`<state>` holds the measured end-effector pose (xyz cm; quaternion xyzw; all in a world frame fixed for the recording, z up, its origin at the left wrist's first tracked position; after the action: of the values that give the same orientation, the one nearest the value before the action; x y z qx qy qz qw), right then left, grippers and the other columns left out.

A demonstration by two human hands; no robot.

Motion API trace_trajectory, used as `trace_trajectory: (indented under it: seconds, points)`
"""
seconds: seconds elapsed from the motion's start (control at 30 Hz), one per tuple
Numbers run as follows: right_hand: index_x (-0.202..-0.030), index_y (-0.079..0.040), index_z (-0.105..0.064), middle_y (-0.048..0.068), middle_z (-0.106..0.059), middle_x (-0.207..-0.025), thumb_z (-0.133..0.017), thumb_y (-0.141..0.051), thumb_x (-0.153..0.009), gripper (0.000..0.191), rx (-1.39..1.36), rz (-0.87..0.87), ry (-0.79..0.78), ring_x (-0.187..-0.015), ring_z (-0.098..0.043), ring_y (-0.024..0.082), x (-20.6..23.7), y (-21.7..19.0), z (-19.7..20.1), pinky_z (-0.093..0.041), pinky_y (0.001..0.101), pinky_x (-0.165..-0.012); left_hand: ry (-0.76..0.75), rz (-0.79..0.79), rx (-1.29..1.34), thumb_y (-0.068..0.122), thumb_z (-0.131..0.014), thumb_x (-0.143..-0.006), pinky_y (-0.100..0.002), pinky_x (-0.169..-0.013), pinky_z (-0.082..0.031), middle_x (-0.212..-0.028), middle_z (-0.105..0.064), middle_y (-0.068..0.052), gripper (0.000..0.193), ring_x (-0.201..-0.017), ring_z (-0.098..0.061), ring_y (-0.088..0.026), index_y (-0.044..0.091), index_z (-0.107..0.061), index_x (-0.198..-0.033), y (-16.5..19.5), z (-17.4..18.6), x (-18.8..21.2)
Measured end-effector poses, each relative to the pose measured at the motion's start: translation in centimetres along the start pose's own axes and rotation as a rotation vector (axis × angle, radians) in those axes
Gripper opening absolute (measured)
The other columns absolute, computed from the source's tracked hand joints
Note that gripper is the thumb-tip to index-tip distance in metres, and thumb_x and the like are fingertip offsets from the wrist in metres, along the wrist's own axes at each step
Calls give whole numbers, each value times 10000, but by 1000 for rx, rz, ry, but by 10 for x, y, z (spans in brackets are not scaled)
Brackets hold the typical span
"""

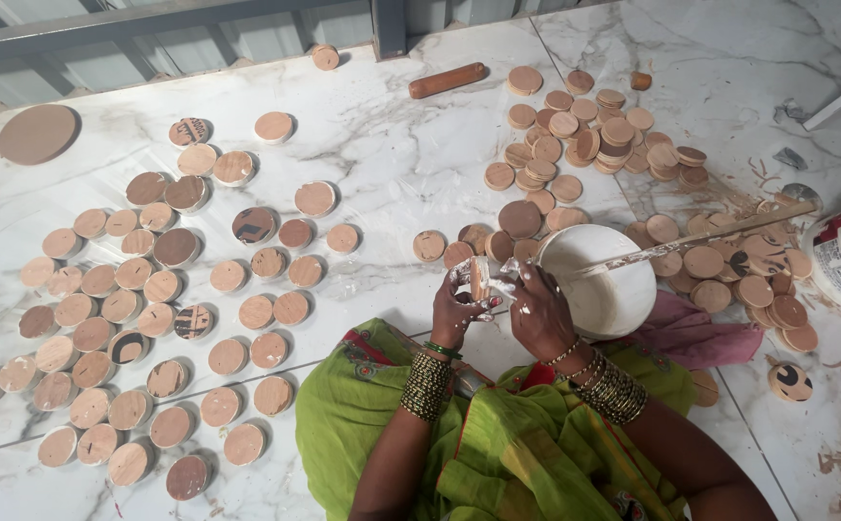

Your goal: The person sits on the floor coating small round wooden discs with a white paste. They hold a disc in one hand, rub the paste over it by hand, dip into a bowl of white paste, and set the coated disc down with the finished discs.

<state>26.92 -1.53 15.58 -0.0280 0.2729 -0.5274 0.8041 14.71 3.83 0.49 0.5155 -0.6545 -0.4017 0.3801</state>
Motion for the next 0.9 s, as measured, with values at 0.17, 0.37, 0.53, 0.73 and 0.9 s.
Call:
trace_trajectory:
  seconds: [0.17, 0.37, 0.53, 0.73, 0.9]
  points:
    - [-1274, -89, -663, 219, -591, -1309, -572, 66, -761, 544, 2, 33, 74, -1186, -571, 391, 3, -1, 4, -443, 489, -1003, -92, 18, 149, -137, -758, -755, -318, -702, -669, -1277, -631, -101, 729, -932, -729, -175, -21, -462, -1411, -3, -3, 0]
    - [-1260, -90, -651, 178, -608, -1283, -566, 67, -790, 503, -70, -10, 102, -1190, -581, 372, -3, 13, 9, -453, 472, -1015, -108, 37, 239, -161, -723, -797, -329, -705, -666, -1310, -635, -124, 678, -866, -702, -139, -57, -492, -1426, -10, -1, -4]
    - [-1278, -96, -660, 210, -595, -1303, -569, 66, -767, 544, -8, 10, 108, -1170, -576, 382, 1, 3, 4, -446, 484, -989, -50, 61, 286, -154, -717, -809, -328, -681, -662, -1277, -660, -156, 622, -839, -723, -153, -94, -512, -1393, -18, 2, -5]
    - [-1269, -114, -675, 232, -568, -1347, -572, 46, -772, 532, -22, 18, 113, -1194, -565, 392, 10, 0, 1, -438, 497, -1009, -10, 79, 209, -131, -756, -808, -323, -623, -650, -890, -709, -133, 641, -717, -703, -144, -88, -528, -1406, -13, 7, -4]
    - [-1285, -121, -656, 211, -561, -1392, -573, 37, -791, 525, -18, -10, 144, -1238, -553, 383, -11, 16, 7, -433, 492, -1045, 33, 90, 101, -95, -817, -755, -305, -568, -625, -710, -650, -66, 699, -629, -680, -130, -52, -538, -1395, -8, 6, -1]
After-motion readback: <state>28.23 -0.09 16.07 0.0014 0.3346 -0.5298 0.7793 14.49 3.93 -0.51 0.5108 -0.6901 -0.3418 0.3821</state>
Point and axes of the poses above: each hand's wrist, its own x-axis away from the middle knuckle, its own z-axis out of the back of the hand, y = z × x, the point moved 6 cm from there along -x, towards the middle knuckle
